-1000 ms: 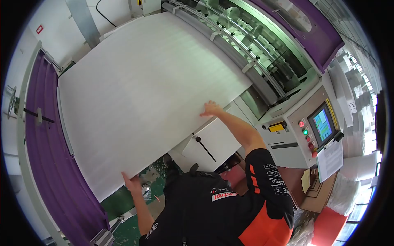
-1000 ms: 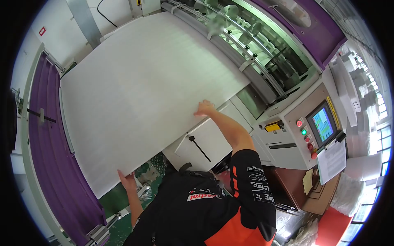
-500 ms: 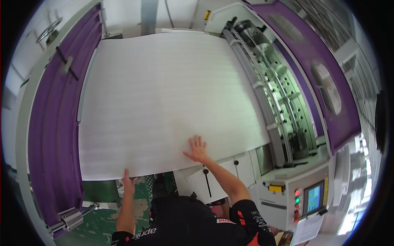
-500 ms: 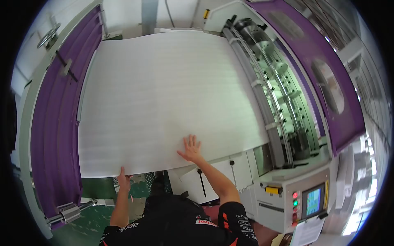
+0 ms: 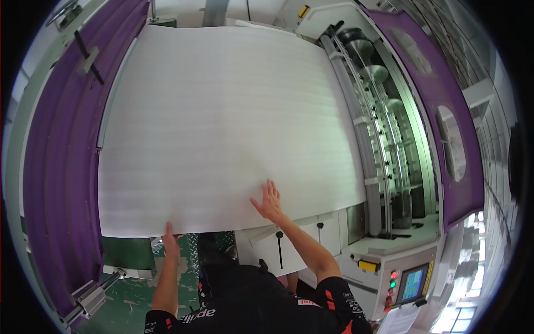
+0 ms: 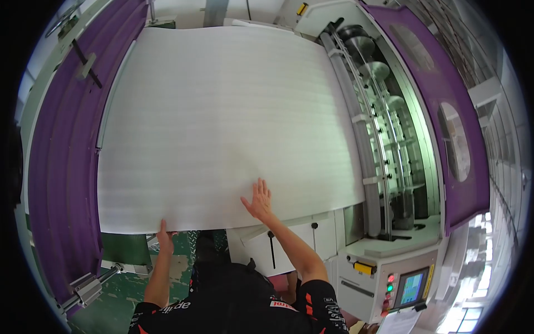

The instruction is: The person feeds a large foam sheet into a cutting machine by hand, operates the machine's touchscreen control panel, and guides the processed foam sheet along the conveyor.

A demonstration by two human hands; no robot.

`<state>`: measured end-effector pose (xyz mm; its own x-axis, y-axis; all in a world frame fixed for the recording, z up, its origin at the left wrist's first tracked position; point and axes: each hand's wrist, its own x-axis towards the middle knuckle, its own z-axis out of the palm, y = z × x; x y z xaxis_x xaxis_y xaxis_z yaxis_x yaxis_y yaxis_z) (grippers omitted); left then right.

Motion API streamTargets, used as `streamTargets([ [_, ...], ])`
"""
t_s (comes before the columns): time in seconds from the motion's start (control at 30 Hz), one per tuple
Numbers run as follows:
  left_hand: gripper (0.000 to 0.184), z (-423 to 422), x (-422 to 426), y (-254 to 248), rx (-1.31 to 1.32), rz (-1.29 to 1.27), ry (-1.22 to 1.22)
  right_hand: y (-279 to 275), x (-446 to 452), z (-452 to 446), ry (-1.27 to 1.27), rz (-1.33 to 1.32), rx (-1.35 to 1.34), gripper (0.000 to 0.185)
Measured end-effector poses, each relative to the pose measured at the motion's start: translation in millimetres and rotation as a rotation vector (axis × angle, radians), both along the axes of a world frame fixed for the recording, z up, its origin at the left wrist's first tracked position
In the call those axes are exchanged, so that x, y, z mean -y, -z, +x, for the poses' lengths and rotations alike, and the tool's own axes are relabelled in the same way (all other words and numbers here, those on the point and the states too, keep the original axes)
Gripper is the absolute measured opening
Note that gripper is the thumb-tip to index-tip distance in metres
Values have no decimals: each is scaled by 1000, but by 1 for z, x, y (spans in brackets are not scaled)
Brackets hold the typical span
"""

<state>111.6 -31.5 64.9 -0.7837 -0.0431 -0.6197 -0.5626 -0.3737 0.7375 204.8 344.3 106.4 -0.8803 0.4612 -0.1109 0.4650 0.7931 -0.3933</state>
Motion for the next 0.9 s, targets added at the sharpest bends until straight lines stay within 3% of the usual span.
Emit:
streamTargets([
  [0.2, 37, 9, -3, -6, 14, -12, 184, -13, 17, 1, -36, 81, 228, 83],
  [0.3, 33, 37, -47, -36, 3, 107, 261, 0, -13, 21, 34, 123, 289, 86],
  [0.4, 32, 62, -89, -10, 65, 28, 273, -11, -56, 51, 68, 125, 379, 87],
  [0.5, 31, 75, -103, -30, 128, 138, 447, -21, -88, 79, 137, 97, 437, 87],
  [0.57, 28, 76, -98, -40, 53, 208, 646, -30, -101, 87, 233, -10, 463, 86],
  [0.63, 28, 58, -54, -6, -119, 171, 669, -34, -107, 86, 240, -6, 471, 86],
  [0.67, 32, 48, -37, -24, 38, 358, 427, -33, -106, 88, 253, -13, 486, 86],
  [0.73, 34, 25, -10, -39, -54, 189, 241, -30, -102, 89, 270, -24, 515, 85],
  [0.9, 40, -1, 17, -22, -55, 141, 130, -12, -80, 66, 319, 41, 427, 83],
])
